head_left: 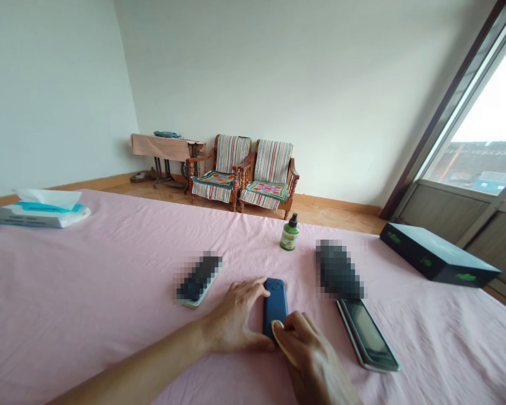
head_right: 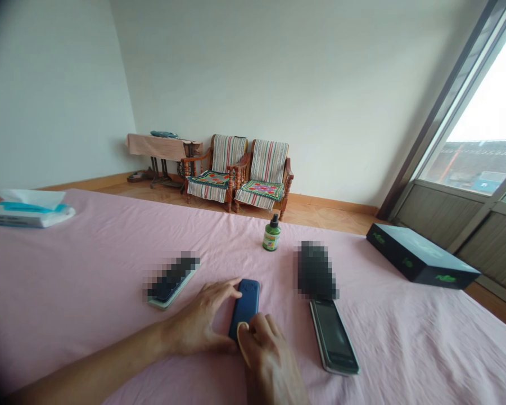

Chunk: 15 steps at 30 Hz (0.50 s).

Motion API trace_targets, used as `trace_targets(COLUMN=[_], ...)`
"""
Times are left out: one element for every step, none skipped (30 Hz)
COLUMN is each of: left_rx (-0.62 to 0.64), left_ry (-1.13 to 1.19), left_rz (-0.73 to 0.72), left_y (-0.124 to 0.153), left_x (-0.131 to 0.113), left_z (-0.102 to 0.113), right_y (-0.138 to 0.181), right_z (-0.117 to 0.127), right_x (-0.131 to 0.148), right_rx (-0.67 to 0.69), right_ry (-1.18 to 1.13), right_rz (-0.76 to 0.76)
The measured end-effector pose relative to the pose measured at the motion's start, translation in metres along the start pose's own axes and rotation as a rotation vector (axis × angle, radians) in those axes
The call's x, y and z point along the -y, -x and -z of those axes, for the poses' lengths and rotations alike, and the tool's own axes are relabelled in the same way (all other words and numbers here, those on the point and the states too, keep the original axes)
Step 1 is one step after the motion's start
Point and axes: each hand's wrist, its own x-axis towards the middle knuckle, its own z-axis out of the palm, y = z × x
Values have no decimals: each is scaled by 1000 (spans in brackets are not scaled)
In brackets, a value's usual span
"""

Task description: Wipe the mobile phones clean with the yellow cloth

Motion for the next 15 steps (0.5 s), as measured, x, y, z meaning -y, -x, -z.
trace_targets(left_rx=[6, 13, 25, 43, 64, 87, 111, 134, 152, 163, 170, 174, 173, 171, 166], left_ry=[6, 10, 10, 7, 0, -13, -29, -46, -63, -77, -87, -94, -100, -105, -108], left_rz=[-6, -12, -19, -26, -33, -37, -36, -34, -32, -32, -36, -45, -54, -61, -66], left_y=[-1, -3, -4, -7, -9, -12, -14, -16, -19, -20, -22, -23, -23, -23, -23], left_x=[1, 2, 3, 4, 4, 5, 5, 5, 5, 5, 6, 6, 6, 6, 7], left_z=[1, 3, 5, 7, 9, 11, 12, 14, 15, 15, 16, 16, 15, 15, 15], right_y=[1, 0, -1, -2, -4, -5, -6, -6, -6, -5, -3, -2, 0, 1, 2], right_z=[0, 1, 1, 2, 3, 3, 4, 4, 4, 5, 5, 4, 4, 3, 2], right_x=[0, 0, 0, 0, 0, 0, 1, 1, 2, 2, 2, 2, 2, 1, 0], right_rx=[-2, 0, 5, 8, 7, 3, 0, -3, -3, -1, 1, -3, -11, -24, -39], right_ry=[-11, -22, -33, -43, -51, -56, -61, -65, -72, -83, -98, -117, -138, -159, -176], right_rz=[-1, -4, -5, -10, -16, -24, -30, -34, -37, -38, -39, -41, -44, -48, -52])
